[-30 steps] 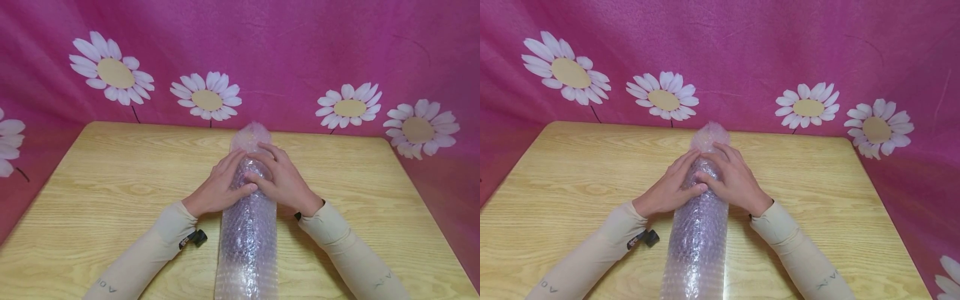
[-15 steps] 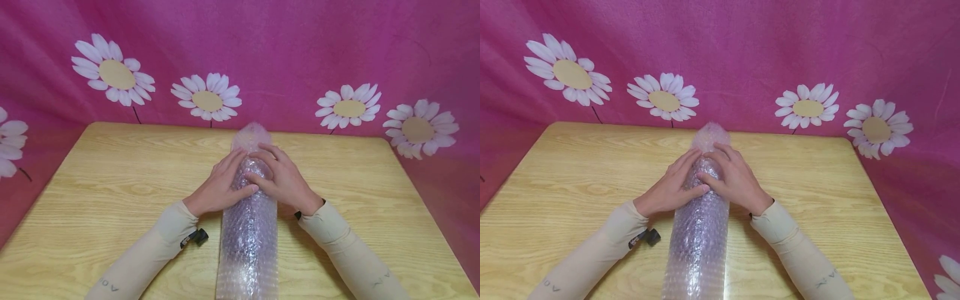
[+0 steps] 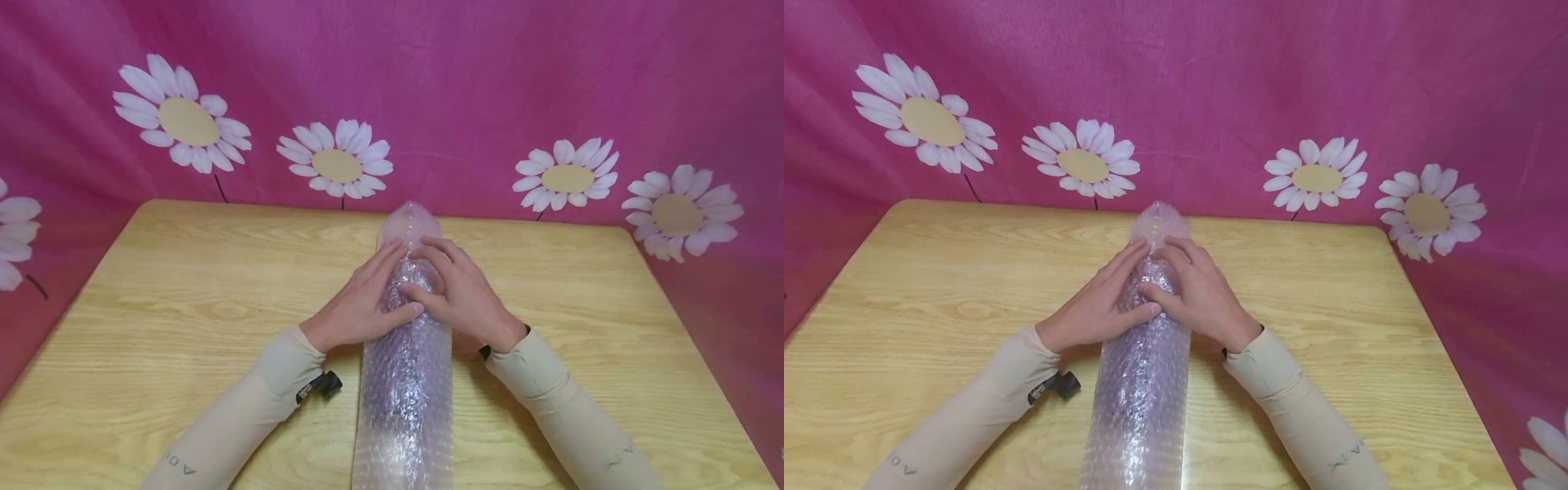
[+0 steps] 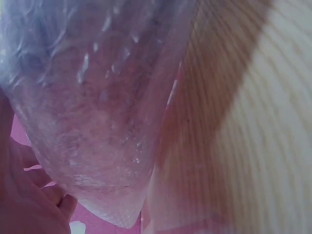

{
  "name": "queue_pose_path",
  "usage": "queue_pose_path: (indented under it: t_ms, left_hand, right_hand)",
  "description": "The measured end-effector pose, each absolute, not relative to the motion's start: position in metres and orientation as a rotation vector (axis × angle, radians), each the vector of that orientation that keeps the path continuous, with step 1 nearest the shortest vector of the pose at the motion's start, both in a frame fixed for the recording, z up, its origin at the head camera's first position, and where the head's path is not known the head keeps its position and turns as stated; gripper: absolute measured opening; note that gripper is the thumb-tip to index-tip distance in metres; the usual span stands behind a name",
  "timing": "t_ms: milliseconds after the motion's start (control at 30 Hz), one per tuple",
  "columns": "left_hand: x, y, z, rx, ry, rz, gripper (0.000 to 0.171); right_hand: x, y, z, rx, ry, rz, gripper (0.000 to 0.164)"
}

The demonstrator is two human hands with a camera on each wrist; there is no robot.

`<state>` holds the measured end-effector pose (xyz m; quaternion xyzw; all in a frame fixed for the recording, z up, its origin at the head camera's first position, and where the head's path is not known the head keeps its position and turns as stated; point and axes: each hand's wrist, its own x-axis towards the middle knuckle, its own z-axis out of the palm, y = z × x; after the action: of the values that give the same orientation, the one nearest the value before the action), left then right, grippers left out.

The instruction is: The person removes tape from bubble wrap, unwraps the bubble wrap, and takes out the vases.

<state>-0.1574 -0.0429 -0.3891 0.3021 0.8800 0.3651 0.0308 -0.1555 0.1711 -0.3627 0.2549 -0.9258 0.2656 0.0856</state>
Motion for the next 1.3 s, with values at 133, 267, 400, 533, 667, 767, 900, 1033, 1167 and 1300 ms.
queue_pose_path:
  t_ms: [133,267,400,533,667,767,900,1033,1167,1300]
  left_hand:
    - [-0.1587,-0.042,-0.3875,0.956,2.73,1.107,0.095]
    - [-0.1595,-0.0414,-0.3876,0.954,2.736,1.086,0.094]
    - [-0.1595,-0.0415,-0.3891,0.951,2.733,1.089,0.094]
    - [-0.1592,-0.0418,-0.3907,0.956,2.726,1.097,0.093]
    - [-0.1586,-0.0418,-0.3911,0.957,2.725,1.098,0.094]
    - [-0.158,-0.0418,-0.3909,0.954,2.723,1.098,0.094]
    - [-0.1574,-0.042,-0.3908,0.952,2.721,1.098,0.094]
    - [-0.1573,-0.0422,-0.3912,0.947,2.72,1.101,0.094]
    - [-0.1571,-0.0423,-0.3912,0.943,2.722,1.102,0.094]
    - [-0.1571,-0.0422,-0.3918,0.948,2.724,1.104,0.094]
  right_hand:
    - [-0.1571,0.1713,-0.3602,0.759,-2.742,0.778,0.048]
    - [-0.158,0.1715,-0.3591,0.748,-2.741,0.763,0.045]
    - [-0.1576,0.1713,-0.3596,0.747,-2.741,0.751,0.043]
    - [-0.1566,0.1711,-0.361,0.752,-2.736,0.747,0.042]
    - [-0.1561,0.1709,-0.3627,0.75,-2.738,0.755,0.041]
    - [-0.1557,0.1706,-0.3636,0.746,-2.747,0.761,0.041]
    - [-0.1551,0.1699,-0.3643,0.741,-2.755,0.769,0.041]
    - [-0.155,0.1692,-0.3651,0.739,-2.76,0.771,0.04]
    - [-0.1552,0.1686,-0.3658,0.737,-2.765,0.764,0.041]
    - [-0.1553,0.1684,-0.366,0.739,-2.762,0.76,0.041]
